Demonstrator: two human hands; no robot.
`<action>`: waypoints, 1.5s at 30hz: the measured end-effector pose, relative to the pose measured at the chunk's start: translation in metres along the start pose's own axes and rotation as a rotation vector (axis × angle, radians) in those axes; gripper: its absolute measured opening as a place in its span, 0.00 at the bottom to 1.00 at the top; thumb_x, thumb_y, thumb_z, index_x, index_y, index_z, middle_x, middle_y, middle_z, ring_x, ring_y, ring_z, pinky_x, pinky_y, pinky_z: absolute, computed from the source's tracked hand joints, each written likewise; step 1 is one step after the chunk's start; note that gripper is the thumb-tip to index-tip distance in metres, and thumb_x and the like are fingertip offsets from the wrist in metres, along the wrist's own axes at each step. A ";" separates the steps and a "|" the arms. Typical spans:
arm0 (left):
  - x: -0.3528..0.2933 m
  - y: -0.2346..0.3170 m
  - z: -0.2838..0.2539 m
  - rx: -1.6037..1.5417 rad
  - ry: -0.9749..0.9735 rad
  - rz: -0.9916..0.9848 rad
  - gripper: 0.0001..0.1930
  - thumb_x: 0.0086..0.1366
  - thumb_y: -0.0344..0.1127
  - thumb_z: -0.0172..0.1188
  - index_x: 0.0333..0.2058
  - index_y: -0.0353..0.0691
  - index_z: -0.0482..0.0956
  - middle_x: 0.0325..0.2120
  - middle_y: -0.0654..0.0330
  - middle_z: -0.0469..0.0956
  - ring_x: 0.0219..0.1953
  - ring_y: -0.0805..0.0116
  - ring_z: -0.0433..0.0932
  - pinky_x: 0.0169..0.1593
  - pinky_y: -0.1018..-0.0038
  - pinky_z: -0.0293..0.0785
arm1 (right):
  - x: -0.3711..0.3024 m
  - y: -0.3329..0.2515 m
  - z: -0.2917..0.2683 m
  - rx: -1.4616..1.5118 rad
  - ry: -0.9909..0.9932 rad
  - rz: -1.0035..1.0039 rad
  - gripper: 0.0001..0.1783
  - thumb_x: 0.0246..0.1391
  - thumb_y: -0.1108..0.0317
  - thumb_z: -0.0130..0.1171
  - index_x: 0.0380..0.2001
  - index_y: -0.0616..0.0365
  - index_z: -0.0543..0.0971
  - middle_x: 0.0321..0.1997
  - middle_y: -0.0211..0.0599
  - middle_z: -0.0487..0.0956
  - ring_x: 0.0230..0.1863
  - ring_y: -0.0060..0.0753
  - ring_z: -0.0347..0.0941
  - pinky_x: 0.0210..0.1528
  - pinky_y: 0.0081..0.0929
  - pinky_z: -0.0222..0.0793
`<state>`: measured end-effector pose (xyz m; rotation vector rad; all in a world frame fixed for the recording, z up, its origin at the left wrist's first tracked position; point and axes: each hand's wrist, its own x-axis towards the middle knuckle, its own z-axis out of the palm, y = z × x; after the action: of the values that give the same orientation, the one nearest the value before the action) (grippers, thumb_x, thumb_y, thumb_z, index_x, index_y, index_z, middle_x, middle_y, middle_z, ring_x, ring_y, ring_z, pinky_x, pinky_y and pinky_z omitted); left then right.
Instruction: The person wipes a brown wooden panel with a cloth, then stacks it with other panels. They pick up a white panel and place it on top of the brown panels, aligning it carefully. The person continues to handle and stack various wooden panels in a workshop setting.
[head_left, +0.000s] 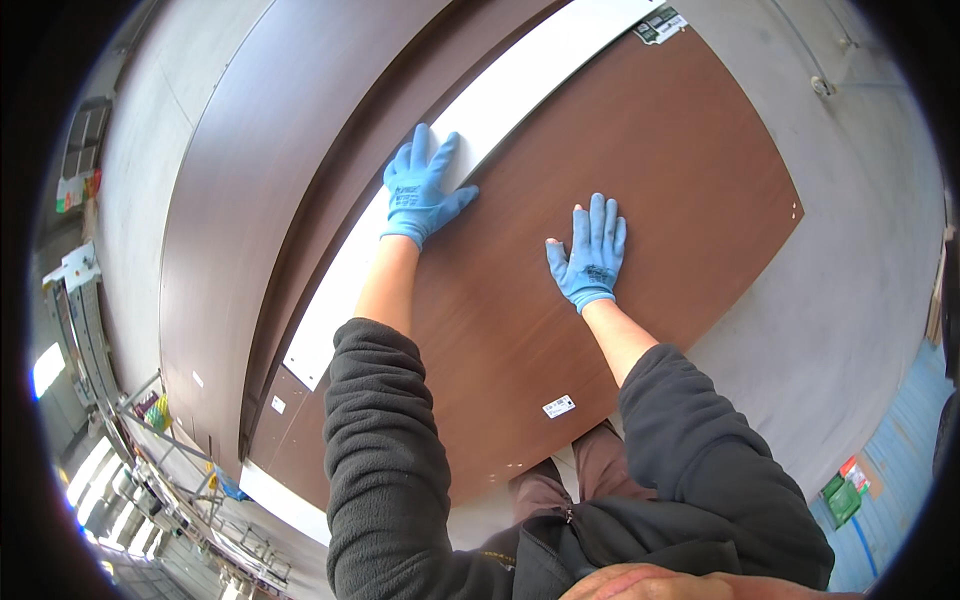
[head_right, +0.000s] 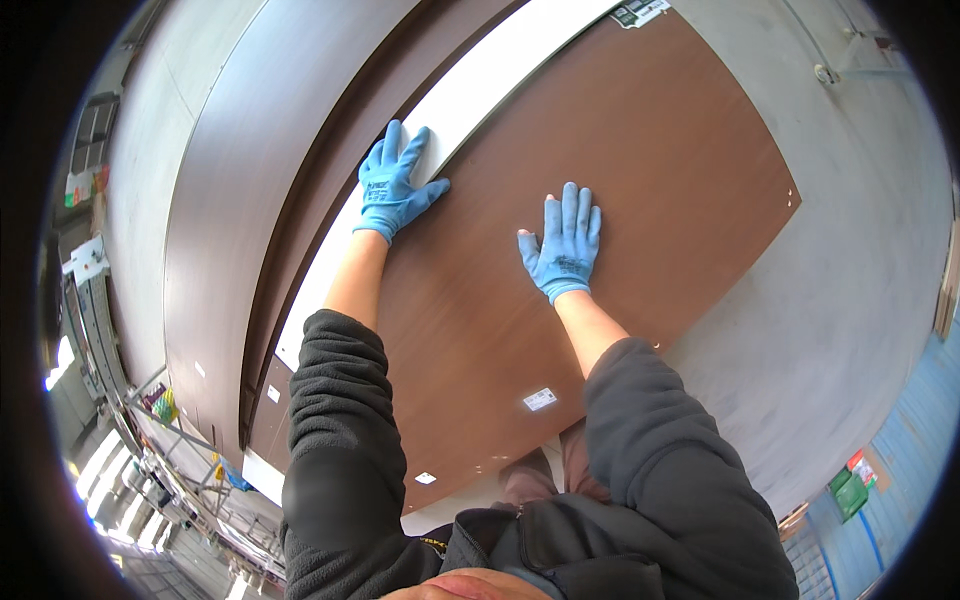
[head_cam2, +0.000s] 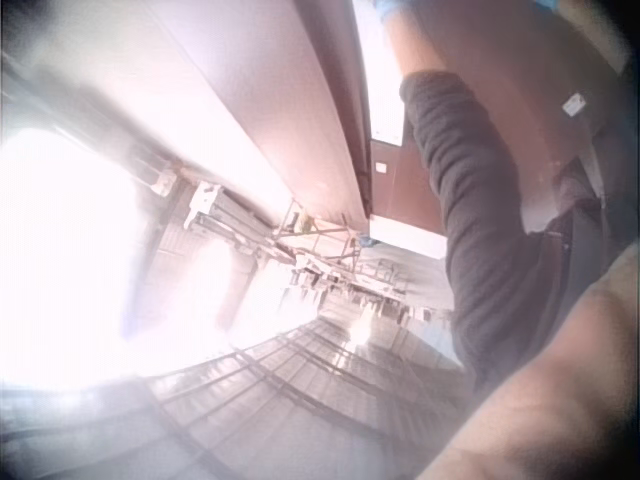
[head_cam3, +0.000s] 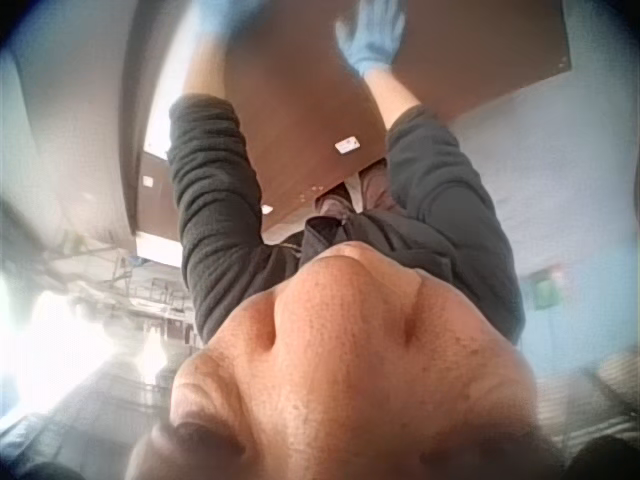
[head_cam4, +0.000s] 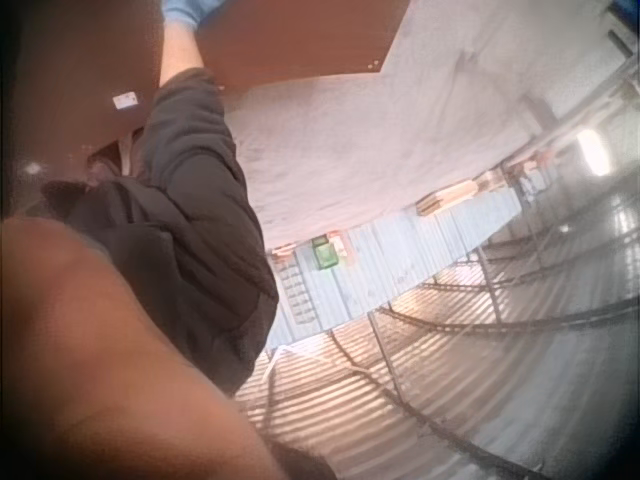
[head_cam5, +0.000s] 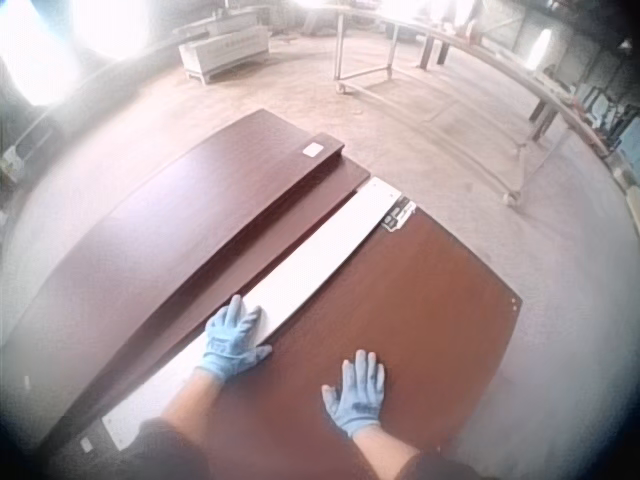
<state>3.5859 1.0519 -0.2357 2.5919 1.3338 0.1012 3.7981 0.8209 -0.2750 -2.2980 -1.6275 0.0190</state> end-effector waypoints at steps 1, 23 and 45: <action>-0.001 -0.002 0.000 -0.002 -0.010 -0.006 0.49 0.54 0.64 0.75 0.74 0.64 0.69 0.78 0.43 0.56 0.74 0.38 0.61 0.74 0.47 0.56 | -0.001 -0.001 -0.001 -0.009 -0.008 -0.001 0.39 0.61 0.47 0.62 0.69 0.58 0.69 0.82 0.57 0.57 0.83 0.66 0.49 0.80 0.66 0.45; -0.137 0.012 0.048 -0.019 0.240 -0.417 0.44 0.68 0.62 0.60 0.76 0.47 0.62 0.78 0.35 0.51 0.80 0.32 0.45 0.80 0.43 0.39 | -0.004 -0.002 0.005 -0.066 0.075 -0.135 0.38 0.65 0.43 0.58 0.69 0.57 0.69 0.81 0.58 0.60 0.81 0.68 0.53 0.77 0.68 0.50; -0.133 0.017 0.055 0.026 0.355 -0.377 0.41 0.68 0.59 0.62 0.75 0.48 0.66 0.77 0.39 0.57 0.79 0.36 0.52 0.79 0.42 0.43 | -0.003 -0.008 -0.004 -0.027 0.031 -0.017 0.38 0.61 0.45 0.61 0.67 0.57 0.71 0.81 0.58 0.58 0.82 0.65 0.52 0.80 0.63 0.46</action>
<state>3.5304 0.9256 -0.2797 2.3653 1.9314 0.4991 3.7908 0.8191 -0.2696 -2.2921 -1.6416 -0.0428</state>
